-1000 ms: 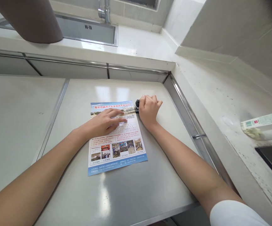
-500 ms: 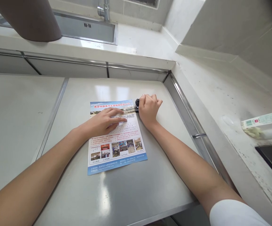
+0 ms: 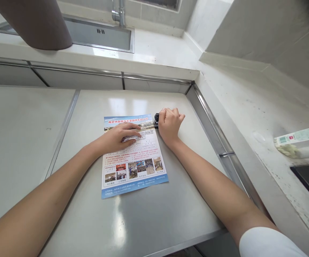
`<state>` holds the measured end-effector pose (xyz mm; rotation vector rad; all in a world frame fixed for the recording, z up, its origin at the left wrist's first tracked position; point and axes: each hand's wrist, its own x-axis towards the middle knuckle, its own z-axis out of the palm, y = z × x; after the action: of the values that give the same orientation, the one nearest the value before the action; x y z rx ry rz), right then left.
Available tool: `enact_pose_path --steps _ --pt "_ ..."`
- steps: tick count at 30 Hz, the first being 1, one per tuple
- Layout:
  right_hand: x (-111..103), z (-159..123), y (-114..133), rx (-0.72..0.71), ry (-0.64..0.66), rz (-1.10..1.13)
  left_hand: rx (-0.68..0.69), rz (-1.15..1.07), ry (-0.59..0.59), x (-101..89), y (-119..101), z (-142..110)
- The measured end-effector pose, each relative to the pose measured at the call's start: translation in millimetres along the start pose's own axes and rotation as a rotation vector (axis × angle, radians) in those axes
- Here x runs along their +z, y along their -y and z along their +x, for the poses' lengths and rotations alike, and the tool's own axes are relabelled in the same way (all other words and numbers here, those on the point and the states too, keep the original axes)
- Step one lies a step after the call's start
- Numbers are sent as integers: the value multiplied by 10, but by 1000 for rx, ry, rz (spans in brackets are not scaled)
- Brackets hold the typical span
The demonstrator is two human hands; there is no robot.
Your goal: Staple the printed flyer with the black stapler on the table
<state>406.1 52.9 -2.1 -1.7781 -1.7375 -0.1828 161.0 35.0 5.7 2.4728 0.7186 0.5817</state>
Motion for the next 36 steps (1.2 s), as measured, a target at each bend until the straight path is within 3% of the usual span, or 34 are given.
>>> enact_pose_path --steps 3,9,16,19,22,26,28,32,36 --pt "-10 0 5 4 -5 33 -90 -143 -19 -73 12 -6" --pt "-35 -4 21 16 2 41 -237 -512 -190 -171 78 -49" --pt "-44 4 0 -16 38 28 -303 -665 -84 -148 101 -91" --pt "-109 49 -24 -19 122 56 -313 -711 -105 -143 133 -100" --pt "-258 134 -76 -42 286 128 -313 -745 -124 -150 167 -104" --pt "-497 251 -236 -265 561 261 -272 -802 -139 -165 183 -99" --pt "-569 267 -340 -333 610 281 -252 -835 -157 -171 181 -94" --pt "-601 181 -476 -214 523 223 -248 -969 -215 -189 178 -91" --pt "-655 7 -378 -46 233 120 -246 -1143 -304 -230 178 -104"
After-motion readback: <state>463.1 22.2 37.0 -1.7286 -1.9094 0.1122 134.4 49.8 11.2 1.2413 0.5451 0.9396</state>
